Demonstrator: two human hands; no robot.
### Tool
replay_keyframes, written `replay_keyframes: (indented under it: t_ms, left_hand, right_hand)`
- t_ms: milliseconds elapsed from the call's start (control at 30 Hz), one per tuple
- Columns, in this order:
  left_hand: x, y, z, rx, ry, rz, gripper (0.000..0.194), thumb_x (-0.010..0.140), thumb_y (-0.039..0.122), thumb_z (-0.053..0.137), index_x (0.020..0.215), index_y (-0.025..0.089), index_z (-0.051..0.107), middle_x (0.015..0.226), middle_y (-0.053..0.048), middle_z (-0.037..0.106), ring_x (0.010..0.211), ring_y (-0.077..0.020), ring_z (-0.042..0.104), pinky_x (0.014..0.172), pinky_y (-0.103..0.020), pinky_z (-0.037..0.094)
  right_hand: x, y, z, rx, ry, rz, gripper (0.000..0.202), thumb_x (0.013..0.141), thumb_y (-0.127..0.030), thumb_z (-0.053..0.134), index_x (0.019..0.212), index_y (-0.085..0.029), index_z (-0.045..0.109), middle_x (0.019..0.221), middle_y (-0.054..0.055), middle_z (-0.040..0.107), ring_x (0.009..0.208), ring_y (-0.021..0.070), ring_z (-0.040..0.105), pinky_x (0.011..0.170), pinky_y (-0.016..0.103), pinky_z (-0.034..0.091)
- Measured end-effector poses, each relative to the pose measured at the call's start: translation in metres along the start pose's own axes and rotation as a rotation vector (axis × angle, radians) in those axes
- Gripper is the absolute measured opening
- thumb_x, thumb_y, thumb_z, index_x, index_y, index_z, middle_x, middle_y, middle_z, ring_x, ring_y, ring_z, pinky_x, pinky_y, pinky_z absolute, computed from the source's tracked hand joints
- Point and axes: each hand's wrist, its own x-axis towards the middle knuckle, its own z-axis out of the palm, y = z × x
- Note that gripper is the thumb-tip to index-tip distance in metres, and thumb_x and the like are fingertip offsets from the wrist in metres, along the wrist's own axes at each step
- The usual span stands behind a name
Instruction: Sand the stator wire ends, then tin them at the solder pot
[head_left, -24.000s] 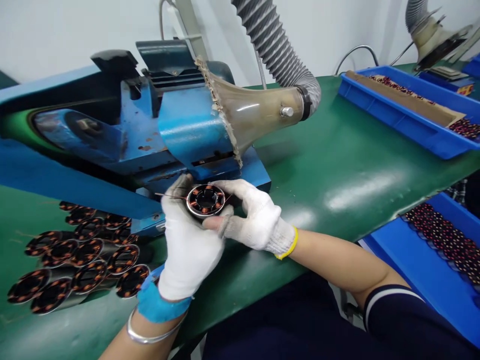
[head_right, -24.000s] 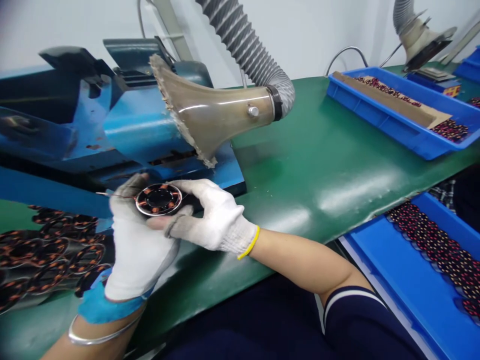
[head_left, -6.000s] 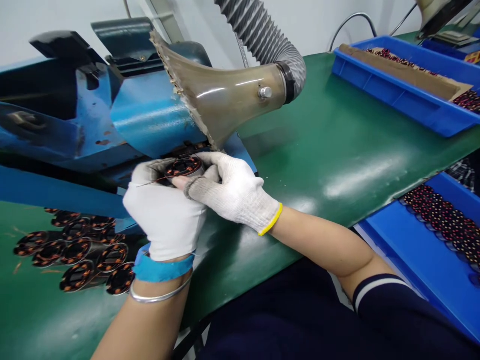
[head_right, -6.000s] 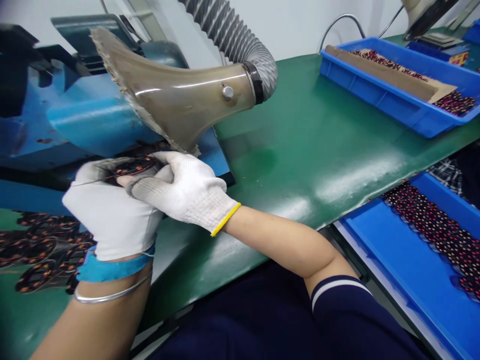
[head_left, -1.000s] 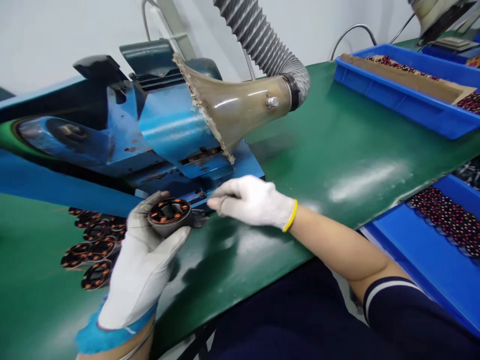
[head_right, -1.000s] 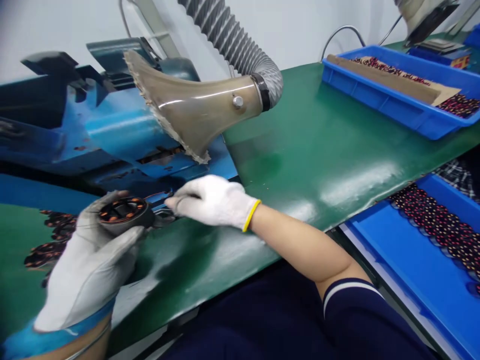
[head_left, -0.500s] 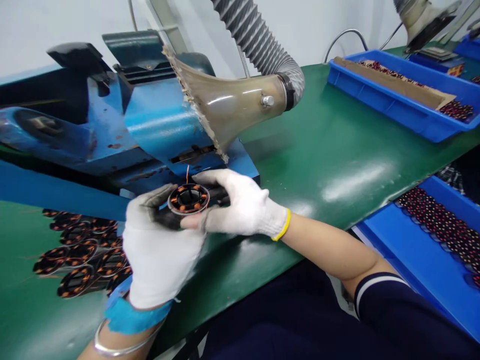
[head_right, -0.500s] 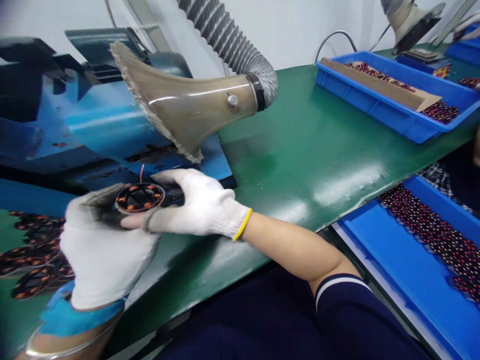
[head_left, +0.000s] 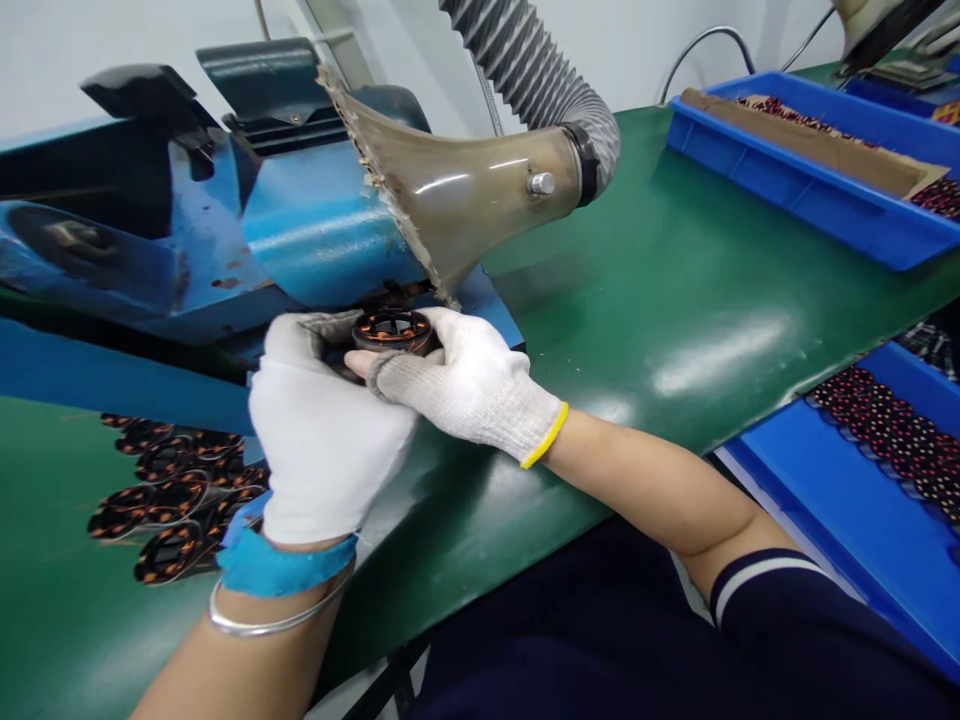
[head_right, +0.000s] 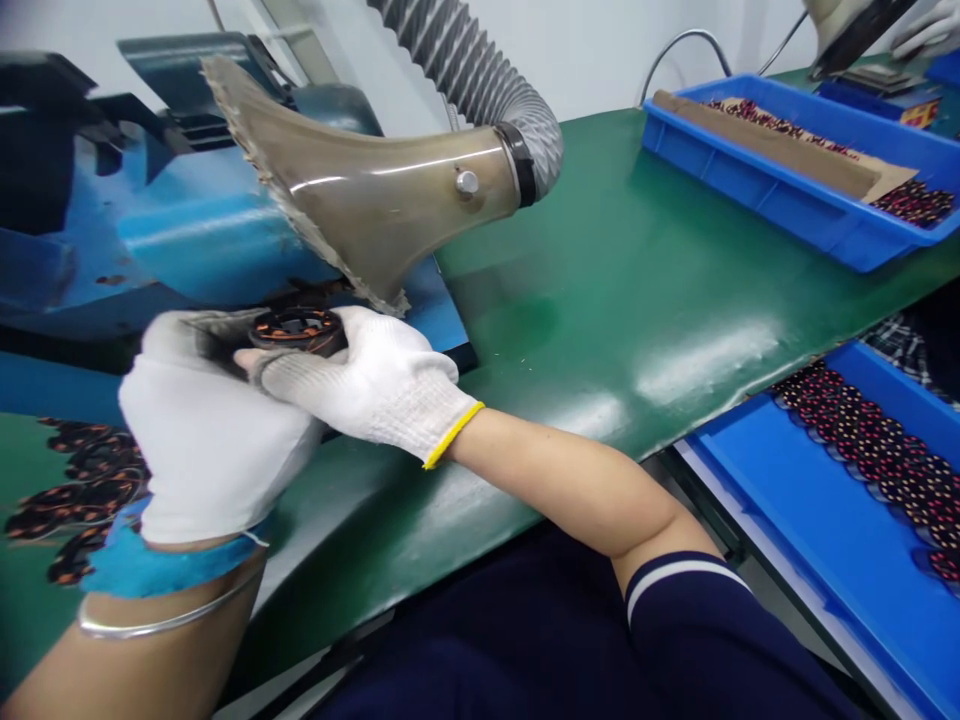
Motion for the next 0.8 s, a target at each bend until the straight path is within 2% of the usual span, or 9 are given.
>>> replay_keyframes:
  t_ms: [100,200,300,367,433,500,600,700,800]
  left_hand:
    - [0.003,0.001,0.000,0.015,-0.009,-0.002,0.055,0.064,0.053,0.068,0.106,0.018,0.069,0.105,-0.020,0.082,0.098,-0.0424,0.080,0.100,-0.067,0.064]
    - [0.004,0.004,0.003,-0.006,-0.009,0.007,0.052,0.064,0.051,0.071,0.106,0.020,0.067,0.102,-0.016,0.080,0.096,-0.0368,0.079,0.098,-0.061,0.066]
    - [-0.002,0.003,0.006,-0.053,-0.018,0.035,0.052,0.067,0.051,0.074,0.108,0.020,0.067,0.102,-0.014,0.079,0.097,-0.0346,0.078,0.096,-0.056,0.066]
    - [-0.012,-0.001,0.009,-0.099,-0.001,0.057,0.054,0.067,0.052,0.078,0.109,0.021,0.066,0.102,-0.013,0.078,0.095,-0.0336,0.078,0.094,-0.054,0.066]
    - [-0.024,-0.009,0.011,-0.160,0.029,0.080,0.058,0.066,0.052,0.082,0.112,0.022,0.064,0.102,-0.011,0.077,0.092,-0.0320,0.078,0.089,-0.051,0.067]
    - [-0.034,-0.018,0.012,-0.233,0.046,0.091,0.060,0.066,0.051,0.084,0.114,0.025,0.059,0.105,-0.010,0.076,0.093,-0.0308,0.078,0.088,-0.048,0.068]
    - [-0.042,-0.029,0.011,-0.327,0.054,0.040,0.062,0.066,0.049,0.089,0.113,0.028,0.053,0.107,-0.008,0.074,0.099,-0.0299,0.078,0.092,-0.046,0.069]
    - [-0.041,-0.037,0.005,-0.401,-0.012,-0.079,0.063,0.065,0.046,0.090,0.114,0.029,0.053,0.109,-0.006,0.074,0.103,-0.0294,0.079,0.095,-0.047,0.070]
    - [-0.037,-0.044,-0.006,-0.595,-0.194,-0.206,0.077,0.063,0.043,0.094,0.131,0.029,0.061,0.136,-0.011,0.075,0.131,-0.0352,0.075,0.116,-0.054,0.065]
  right_hand:
    - [0.001,0.001,0.001,0.019,0.022,-0.021,0.050,0.080,-0.056,0.103,0.108,-0.022,0.081,0.088,0.000,0.079,0.103,0.0287,0.079,0.097,0.039,0.069]
    - [-0.001,0.003,0.000,0.118,0.002,-0.084,0.047,0.084,-0.057,0.099,0.109,-0.021,0.080,0.096,0.001,0.081,0.103,0.0255,0.079,0.101,0.038,0.068]
    - [-0.006,0.008,0.000,0.152,0.027,-0.100,0.050,0.084,-0.055,0.098,0.112,-0.020,0.078,0.101,0.002,0.081,0.098,0.0234,0.078,0.096,0.036,0.069]
    - [-0.012,0.013,0.000,0.066,0.087,-0.114,0.051,0.083,-0.053,0.098,0.115,-0.019,0.077,0.107,0.004,0.081,0.101,0.0240,0.078,0.097,0.036,0.068]
    - [-0.017,0.018,-0.001,-0.092,0.115,-0.171,0.054,0.082,-0.051,0.099,0.120,-0.018,0.077,0.120,0.008,0.080,0.112,0.0265,0.078,0.107,0.039,0.065]
    - [-0.021,0.022,-0.004,-0.252,0.073,-0.257,0.061,0.081,-0.049,0.099,0.128,-0.017,0.077,0.129,0.012,0.078,0.123,0.0296,0.076,0.117,0.042,0.061]
    - [-0.023,0.027,-0.009,-0.420,-0.010,-0.380,0.070,0.084,-0.050,0.096,0.140,-0.015,0.072,0.138,0.016,0.075,0.132,0.0335,0.073,0.121,0.046,0.059]
    - [-0.023,0.029,-0.013,-0.461,-0.038,-0.491,0.074,0.088,-0.052,0.090,0.149,-0.017,0.066,0.146,0.017,0.071,0.139,0.0344,0.070,0.124,0.049,0.057]
    - [-0.019,0.028,-0.018,-0.474,-0.102,-0.559,0.087,0.083,-0.064,0.094,0.152,-0.019,0.065,0.151,0.016,0.068,0.143,0.0355,0.067,0.128,0.050,0.054]
